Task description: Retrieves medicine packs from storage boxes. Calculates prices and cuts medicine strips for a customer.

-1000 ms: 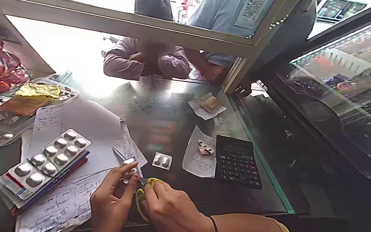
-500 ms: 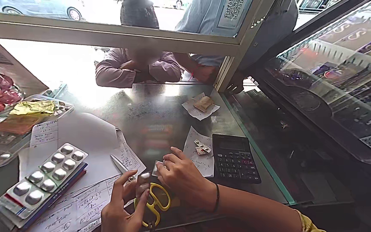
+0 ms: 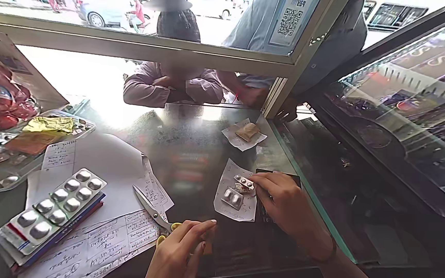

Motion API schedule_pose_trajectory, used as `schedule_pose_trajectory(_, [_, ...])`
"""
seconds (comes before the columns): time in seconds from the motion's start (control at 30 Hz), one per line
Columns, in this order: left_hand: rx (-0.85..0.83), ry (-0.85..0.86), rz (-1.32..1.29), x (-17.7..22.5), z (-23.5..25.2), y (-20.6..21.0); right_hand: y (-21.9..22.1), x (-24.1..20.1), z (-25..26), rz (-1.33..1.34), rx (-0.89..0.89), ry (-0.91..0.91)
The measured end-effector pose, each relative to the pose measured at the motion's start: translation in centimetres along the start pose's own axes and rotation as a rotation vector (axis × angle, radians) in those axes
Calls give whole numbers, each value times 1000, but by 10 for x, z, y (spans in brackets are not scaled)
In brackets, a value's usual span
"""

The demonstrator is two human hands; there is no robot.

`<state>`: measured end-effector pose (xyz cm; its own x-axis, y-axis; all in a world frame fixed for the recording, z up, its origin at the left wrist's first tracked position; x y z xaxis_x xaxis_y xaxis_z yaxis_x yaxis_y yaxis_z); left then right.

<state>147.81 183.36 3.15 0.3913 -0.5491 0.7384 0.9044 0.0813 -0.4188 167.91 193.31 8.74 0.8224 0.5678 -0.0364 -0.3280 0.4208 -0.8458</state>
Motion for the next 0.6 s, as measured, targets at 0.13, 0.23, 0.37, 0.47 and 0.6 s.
schedule_pose_trajectory(0.13, [-77, 115, 214, 8, 6, 24, 34, -15, -22, 10, -209, -113])
schedule_pose_trajectory(0.23, [-112, 191, 341, 16, 11, 41, 47, -18, -34, -22, -218, -211])
schedule_pose_trajectory(0.37, [-145, 222, 408, 21, 16, 55, 37, -6, -49, 67, -206, -288])
schedule_pose_trajectory(0.47, [-145, 192, 462, 17, 17, 59, 31, 16, -61, 156, -211, -284])
schedule_pose_trajectory(0.6, [-147, 135, 533, 11, 15, 62, 25, 45, -70, 171, -221, -217])
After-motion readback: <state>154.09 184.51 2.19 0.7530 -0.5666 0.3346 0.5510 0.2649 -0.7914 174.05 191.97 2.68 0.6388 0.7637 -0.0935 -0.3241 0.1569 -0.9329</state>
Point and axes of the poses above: each hand's wrist, its own z-axis towards the middle knuckle, its own y-axis out of the palm, x = y × z, the point moved 7 cm from there along z, towards the middle knuckle, and after that the axes turned 8 degrees about -z, right-handed, at the moved point
